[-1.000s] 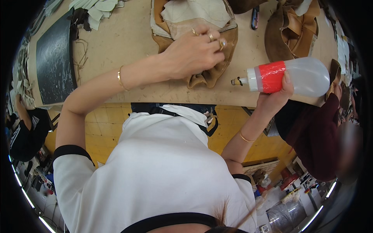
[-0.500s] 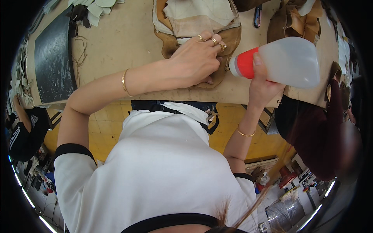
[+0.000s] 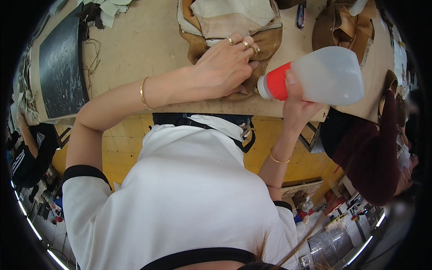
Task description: The person applies glue from a squeeze bottle to the edges of a white leather piece inside a tan shoe upper. They repeatedly squeeze the bottle and reposition the leather to cover seams and edges.
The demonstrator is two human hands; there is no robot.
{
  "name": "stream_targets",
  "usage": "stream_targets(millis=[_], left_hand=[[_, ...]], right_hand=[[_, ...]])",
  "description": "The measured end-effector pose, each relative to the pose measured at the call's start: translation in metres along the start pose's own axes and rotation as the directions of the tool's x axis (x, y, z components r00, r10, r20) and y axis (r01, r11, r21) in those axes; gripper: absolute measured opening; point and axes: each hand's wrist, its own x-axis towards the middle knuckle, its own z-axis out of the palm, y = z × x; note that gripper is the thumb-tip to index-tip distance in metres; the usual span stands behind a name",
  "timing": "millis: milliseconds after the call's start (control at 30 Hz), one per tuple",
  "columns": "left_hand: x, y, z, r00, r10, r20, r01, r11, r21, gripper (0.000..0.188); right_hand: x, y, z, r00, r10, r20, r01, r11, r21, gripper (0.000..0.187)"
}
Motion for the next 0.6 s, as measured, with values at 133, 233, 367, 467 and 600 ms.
stream_targets(millis=[133, 233, 367, 467, 600], left_hand=[[-0.002, 0.001, 0.001, 1.0, -0.004, -0.015, 0.004, 1.0, -0.003, 0.056], [-0.006, 0.001, 0.0, 1.0, -0.013, -0.016, 0.013, 1.0, -0.023, 0.053], [-0.016, -0.003, -0.006, 0.999, -0.03, -0.031, 0.029, 1.0, -0.008, 0.051], [-0.027, -0.003, -0.017, 0.994, -0.101, -0.051, 0.095, 0.988, -0.122, 0.048], [-0.06, 0.0, -0.034, 0.91, -0.345, -0.232, 0.224, 0.877, -0.426, 0.026]], right_hand=[[-0.005, -0.004, 0.0, 1.0, 0.007, 0.029, -0.007, 1.0, -0.017, 0.031], [-0.009, -0.009, 0.005, 0.999, 0.049, 0.022, -0.051, 0.997, 0.057, 0.03], [-0.012, -0.016, 0.01, 0.993, 0.109, 0.036, -0.114, 0.979, 0.167, 0.029], [-0.014, -0.018, 0.015, 0.995, 0.096, 0.042, -0.101, 0.983, 0.151, 0.029], [-0.018, -0.02, 0.022, 0.994, 0.101, 0.029, -0.105, 0.972, 0.212, 0.029]])
